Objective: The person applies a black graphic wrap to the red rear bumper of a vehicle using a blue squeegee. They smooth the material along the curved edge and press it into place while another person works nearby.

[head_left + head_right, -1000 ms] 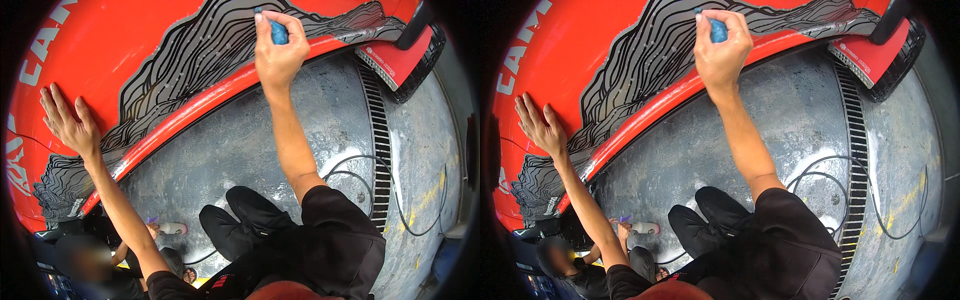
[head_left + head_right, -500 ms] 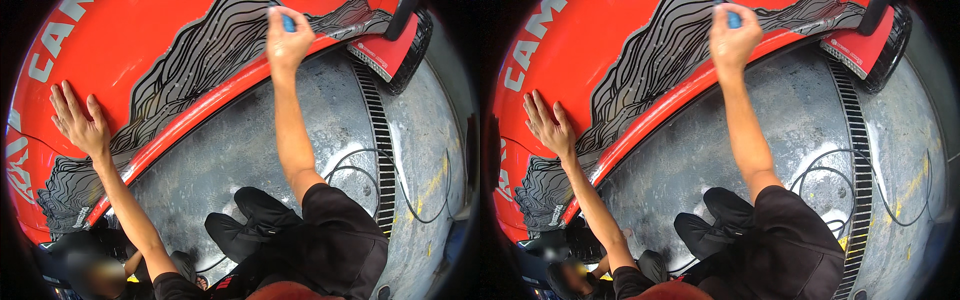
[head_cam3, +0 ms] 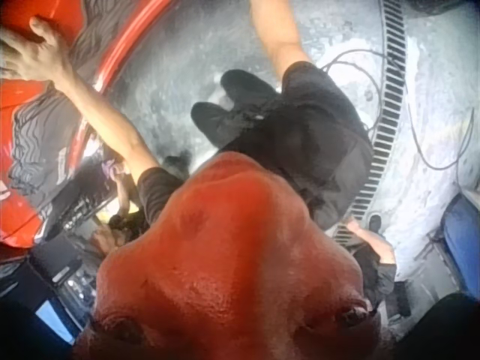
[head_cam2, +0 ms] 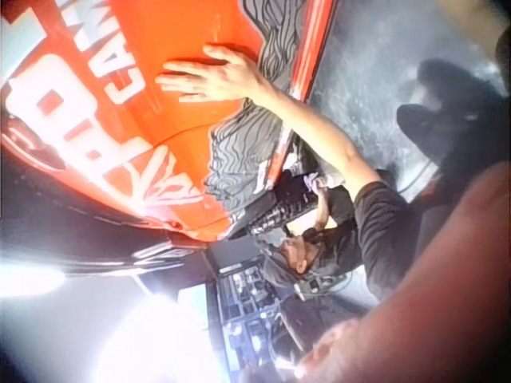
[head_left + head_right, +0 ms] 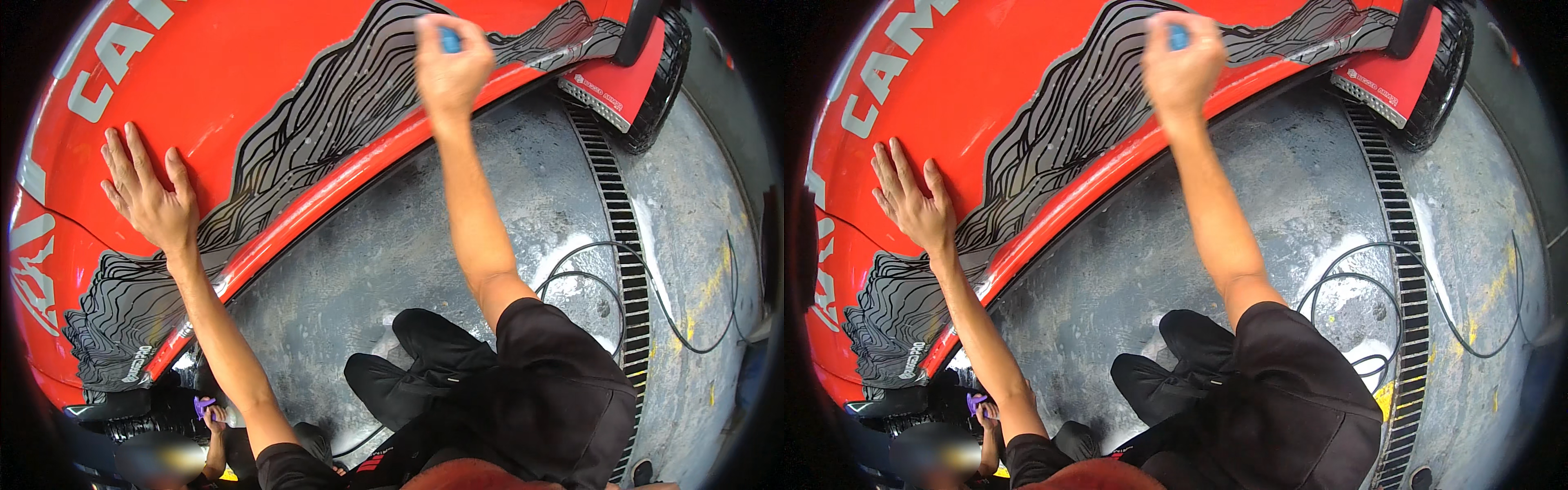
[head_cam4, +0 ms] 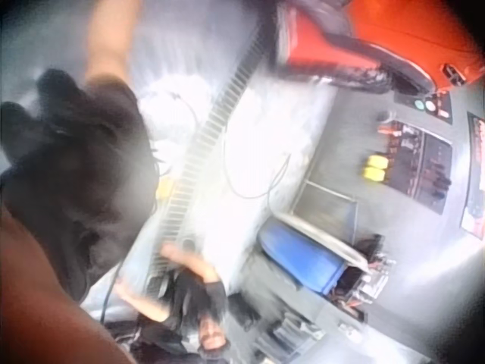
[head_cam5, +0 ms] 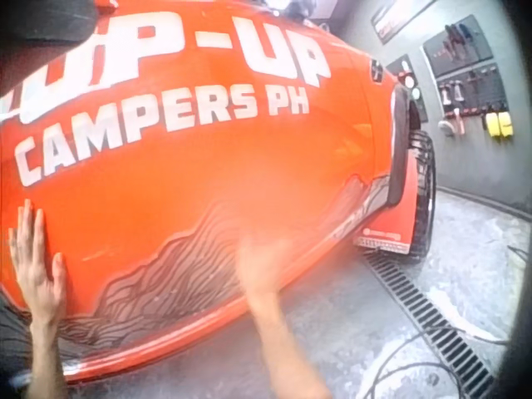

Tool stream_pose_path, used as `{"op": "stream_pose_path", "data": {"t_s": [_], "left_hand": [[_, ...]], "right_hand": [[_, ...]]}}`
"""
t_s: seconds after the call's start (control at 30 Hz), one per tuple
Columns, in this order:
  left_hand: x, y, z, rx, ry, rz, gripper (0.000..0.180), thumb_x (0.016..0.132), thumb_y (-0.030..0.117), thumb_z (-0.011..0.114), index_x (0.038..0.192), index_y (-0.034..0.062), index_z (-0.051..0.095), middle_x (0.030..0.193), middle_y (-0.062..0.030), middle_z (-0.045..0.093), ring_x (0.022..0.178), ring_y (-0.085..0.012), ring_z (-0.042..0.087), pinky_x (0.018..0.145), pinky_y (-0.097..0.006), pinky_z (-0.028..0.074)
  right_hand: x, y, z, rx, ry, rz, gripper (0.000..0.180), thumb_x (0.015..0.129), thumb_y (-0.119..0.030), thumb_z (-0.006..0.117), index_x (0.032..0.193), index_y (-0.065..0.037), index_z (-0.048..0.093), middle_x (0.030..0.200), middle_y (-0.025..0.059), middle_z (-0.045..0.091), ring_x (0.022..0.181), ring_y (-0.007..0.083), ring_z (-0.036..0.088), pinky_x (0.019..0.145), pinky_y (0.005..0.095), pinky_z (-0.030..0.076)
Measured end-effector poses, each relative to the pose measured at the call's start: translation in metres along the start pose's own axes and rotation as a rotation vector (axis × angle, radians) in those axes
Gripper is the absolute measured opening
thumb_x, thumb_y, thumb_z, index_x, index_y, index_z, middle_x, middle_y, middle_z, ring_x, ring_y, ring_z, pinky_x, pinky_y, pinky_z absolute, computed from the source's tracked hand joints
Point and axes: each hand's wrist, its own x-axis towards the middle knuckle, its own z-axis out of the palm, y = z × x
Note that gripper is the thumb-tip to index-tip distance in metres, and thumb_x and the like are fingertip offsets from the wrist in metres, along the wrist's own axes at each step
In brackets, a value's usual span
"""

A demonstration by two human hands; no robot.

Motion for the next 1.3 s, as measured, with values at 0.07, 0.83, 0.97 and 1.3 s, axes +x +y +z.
{"op": "stream_pose_path", "data": {"t_s": [0.07, 0.83, 0.97, 1.3], "left_hand": [[-0.003, 0.0, -0.001, 0.0, 0.004, -0.013, 0.064, 0.108, 0.045, 0.059, 0.167, 0.0229, 0.046, 0.176, -0.004, 0.038, 0.162, -0.0256, 0.035, 0.132, -0.054, 0.019], [0.002, 0.004, 0.0, -0.02, 0.025, -0.032, 0.062, 0.109, 0.043, 0.059, 0.167, 0.0254, 0.046, 0.177, -0.0001, 0.036, 0.163, -0.0239, 0.033, 0.131, -0.055, 0.02], [0.0, 0.0, 0.001, -0.018, 0.023, -0.031, 0.063, 0.107, 0.043, 0.061, 0.166, 0.0257, 0.047, 0.177, 0.0005, 0.037, 0.162, -0.0228, 0.035, 0.132, -0.054, 0.019], [0.0, 0.003, 0.0, -0.015, 0.023, -0.032, 0.063, 0.108, 0.044, 0.06, 0.167, 0.0261, 0.046, 0.177, 0.001, 0.036, 0.162, -0.0222, 0.035, 0.132, -0.052, 0.019]], "right_hand": [[0.013, 0.011, -0.013, 0.212, 0.011, 0.423, 0.013, 0.089, -0.011, 0.085, 0.09, 0.0, 0.079, 0.087, 0.0119, 0.076, 0.08, 0.0216, 0.072, 0.077, 0.0356, 0.057], [0.017, 0.034, -0.014, 0.029, 0.078, 0.288, 0.016, 0.089, -0.014, 0.085, 0.095, 0.001, 0.079, 0.089, 0.0126, 0.078, 0.083, 0.0223, 0.073, 0.079, 0.039, 0.058], [0.002, -0.013, 0.006, 0.074, -0.046, 0.201, 0.016, 0.089, -0.014, 0.085, 0.093, 0.001, 0.078, 0.09, 0.0138, 0.077, 0.086, 0.025, 0.074, 0.083, 0.0388, 0.058], [-0.005, 0.031, -0.028, -0.003, -0.008, 0.258, 0.016, 0.093, -0.01, 0.081, 0.098, 0.002, 0.074, 0.094, 0.012, 0.074, 0.088, 0.022, 0.07, 0.084, 0.0374, 0.056]]}}
